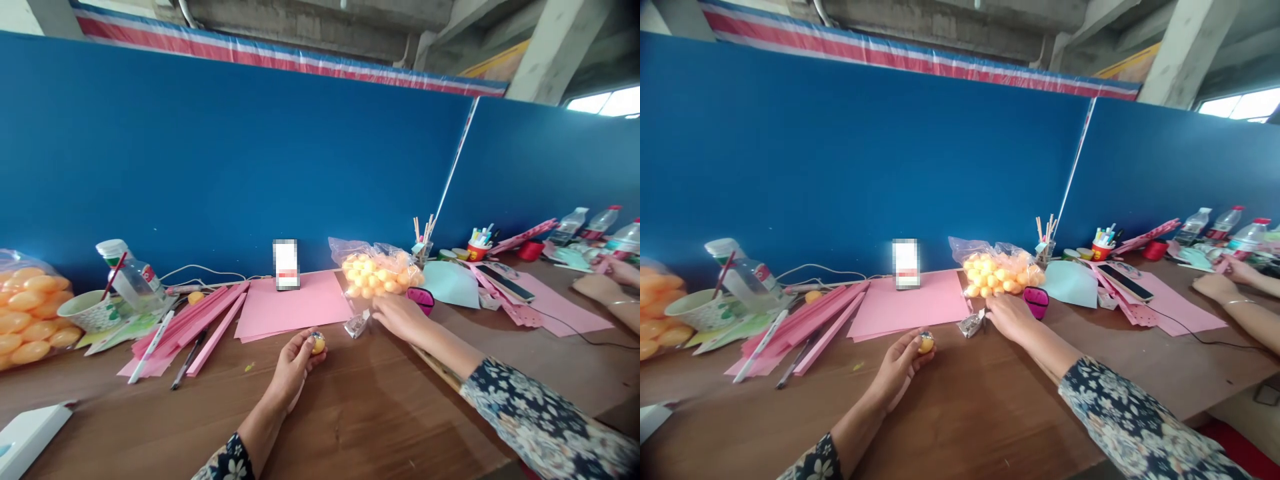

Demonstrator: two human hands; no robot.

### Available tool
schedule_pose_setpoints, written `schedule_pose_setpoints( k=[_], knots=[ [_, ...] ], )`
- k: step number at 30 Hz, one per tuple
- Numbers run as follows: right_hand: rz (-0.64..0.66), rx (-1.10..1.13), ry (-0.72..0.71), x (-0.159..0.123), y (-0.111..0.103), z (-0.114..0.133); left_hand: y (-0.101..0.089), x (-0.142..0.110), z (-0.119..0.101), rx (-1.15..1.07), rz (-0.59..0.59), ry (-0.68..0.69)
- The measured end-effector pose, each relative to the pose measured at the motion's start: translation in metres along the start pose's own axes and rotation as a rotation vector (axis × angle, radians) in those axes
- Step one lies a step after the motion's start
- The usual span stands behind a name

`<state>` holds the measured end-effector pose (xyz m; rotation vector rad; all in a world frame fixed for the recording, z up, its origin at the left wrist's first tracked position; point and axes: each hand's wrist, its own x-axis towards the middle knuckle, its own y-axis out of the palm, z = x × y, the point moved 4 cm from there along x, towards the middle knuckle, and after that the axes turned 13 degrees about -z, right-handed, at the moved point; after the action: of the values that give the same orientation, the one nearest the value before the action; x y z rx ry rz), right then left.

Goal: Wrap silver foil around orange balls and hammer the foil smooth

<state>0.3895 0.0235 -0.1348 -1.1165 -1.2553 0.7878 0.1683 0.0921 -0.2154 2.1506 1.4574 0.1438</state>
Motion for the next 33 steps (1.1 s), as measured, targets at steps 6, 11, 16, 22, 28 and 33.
schedule_pose_setpoints(
  k=[6, 11, 16, 22, 28, 33],
  knots=[
    [0.059, -0.093, 0.074, -0.046, 0.005, -0.026, 0.002, 0.0, -0.001, 0.046, 0.0, -0.004],
    [0.089, 0.04, 0.141, -0.065, 0.026, -0.043, 0.0, 0.001, 0.0, 0.038, -0.007, 0.004],
    [0.077, 0.196, 0.199, -0.066, 0.041, -0.05, -0.001, 0.001, 0.0, 0.028, 0.006, 0.009],
    [0.074, 0.286, 0.268, -0.067, 0.041, -0.051, -0.001, 0.001, -0.001, 0.025, -0.014, 0.015],
    [0.066, 0.596, 0.482, -0.08, 0.022, -0.047, 0.0, 0.0, -0.004, 0.155, 0.026, 0.065],
    [0.045, 0.968, 0.578, -0.095, 0.007, -0.02, 0.003, -0.001, -0.002, 0.244, 0.052, 0.1]
  ],
)
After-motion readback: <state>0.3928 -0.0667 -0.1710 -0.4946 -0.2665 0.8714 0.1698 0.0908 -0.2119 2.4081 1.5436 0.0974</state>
